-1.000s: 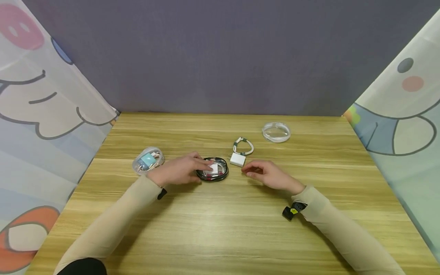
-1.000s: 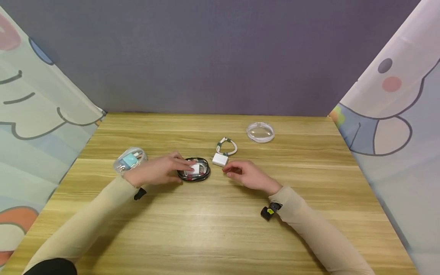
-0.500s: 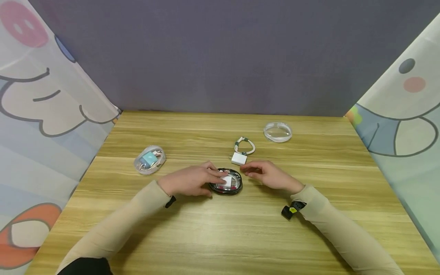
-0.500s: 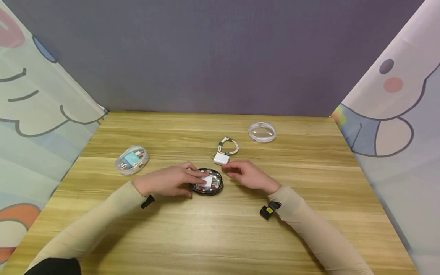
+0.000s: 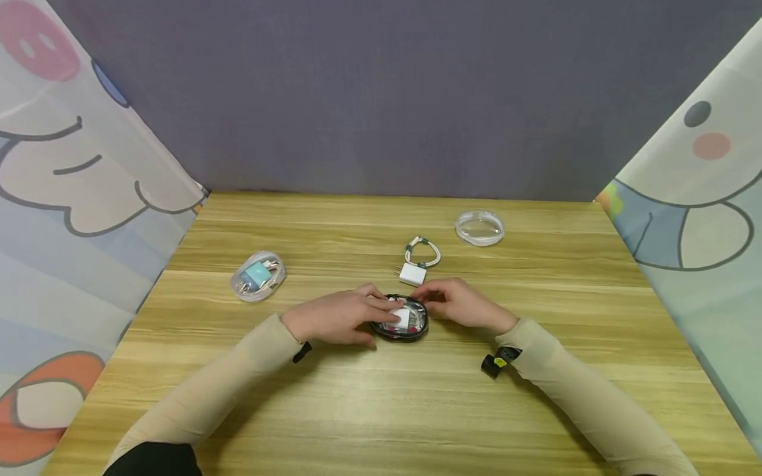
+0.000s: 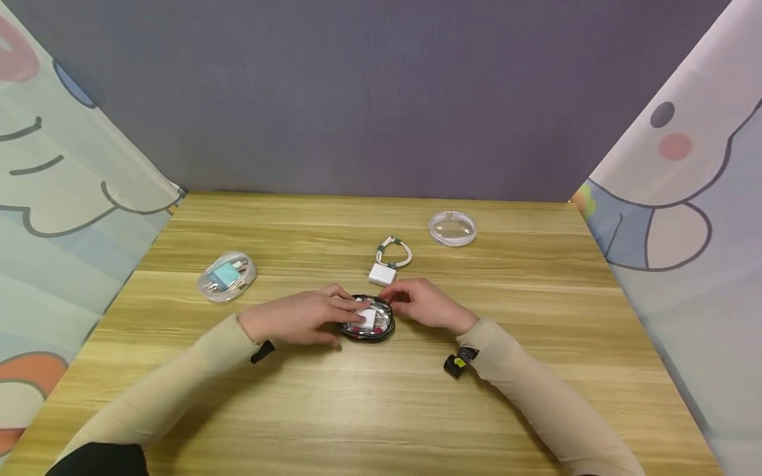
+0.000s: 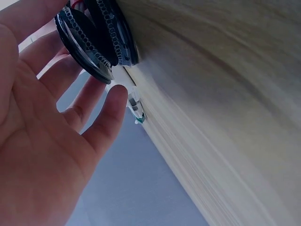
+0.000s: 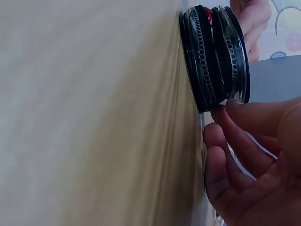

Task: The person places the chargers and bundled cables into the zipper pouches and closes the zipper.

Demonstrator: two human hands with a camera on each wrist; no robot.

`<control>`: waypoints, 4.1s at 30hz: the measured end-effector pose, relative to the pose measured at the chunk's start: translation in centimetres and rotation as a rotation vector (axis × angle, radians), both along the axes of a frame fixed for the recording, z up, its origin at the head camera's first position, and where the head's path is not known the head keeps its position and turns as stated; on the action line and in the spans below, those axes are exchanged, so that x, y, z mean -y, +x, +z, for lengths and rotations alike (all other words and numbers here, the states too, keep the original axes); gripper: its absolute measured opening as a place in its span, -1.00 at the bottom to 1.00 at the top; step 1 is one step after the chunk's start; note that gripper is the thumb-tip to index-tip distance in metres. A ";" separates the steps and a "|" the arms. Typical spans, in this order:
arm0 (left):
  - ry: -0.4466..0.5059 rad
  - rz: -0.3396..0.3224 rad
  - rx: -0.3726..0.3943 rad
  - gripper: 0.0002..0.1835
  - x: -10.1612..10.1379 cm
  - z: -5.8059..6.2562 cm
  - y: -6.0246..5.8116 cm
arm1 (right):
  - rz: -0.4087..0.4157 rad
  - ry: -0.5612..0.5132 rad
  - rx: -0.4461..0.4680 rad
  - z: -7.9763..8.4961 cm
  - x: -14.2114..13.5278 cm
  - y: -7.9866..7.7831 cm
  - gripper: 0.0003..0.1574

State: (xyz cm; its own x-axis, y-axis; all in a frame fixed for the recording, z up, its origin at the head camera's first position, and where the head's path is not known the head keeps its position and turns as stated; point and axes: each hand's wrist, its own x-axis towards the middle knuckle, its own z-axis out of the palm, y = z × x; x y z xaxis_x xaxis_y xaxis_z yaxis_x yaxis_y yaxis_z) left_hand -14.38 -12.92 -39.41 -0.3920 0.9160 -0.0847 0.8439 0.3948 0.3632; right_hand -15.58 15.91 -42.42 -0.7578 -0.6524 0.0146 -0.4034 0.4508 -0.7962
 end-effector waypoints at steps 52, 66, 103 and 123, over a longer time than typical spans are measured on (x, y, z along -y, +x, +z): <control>0.006 0.003 -0.018 -0.35 0.4 -0.5 0.2 | 0.052 0.163 -0.059 0.3 -0.2 0.2 -0.95; 0.022 -0.011 -0.019 -0.36 0.5 -0.4 0.0 | 0.104 0.231 -0.074 0.5 0.0 0.1 -0.94; 0.127 -0.036 -0.204 -0.52 -0.4 -0.3 -0.7 | -0.002 0.112 0.056 0.6 0.0 0.7 -0.85; -0.002 -0.104 -0.030 -0.30 -1.8 -0.5 -1.9 | -0.032 0.087 0.203 0.6 0.5 0.0 -0.83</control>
State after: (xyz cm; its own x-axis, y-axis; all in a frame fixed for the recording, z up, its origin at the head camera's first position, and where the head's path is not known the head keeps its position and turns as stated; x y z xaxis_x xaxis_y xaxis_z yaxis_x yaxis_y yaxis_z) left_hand -16.29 -11.11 -39.90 -0.2969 0.9518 -0.0767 0.8908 0.3050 0.3367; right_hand -15.53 15.40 -41.82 -0.7599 -0.6200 -0.1954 -0.2235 0.5314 -0.8171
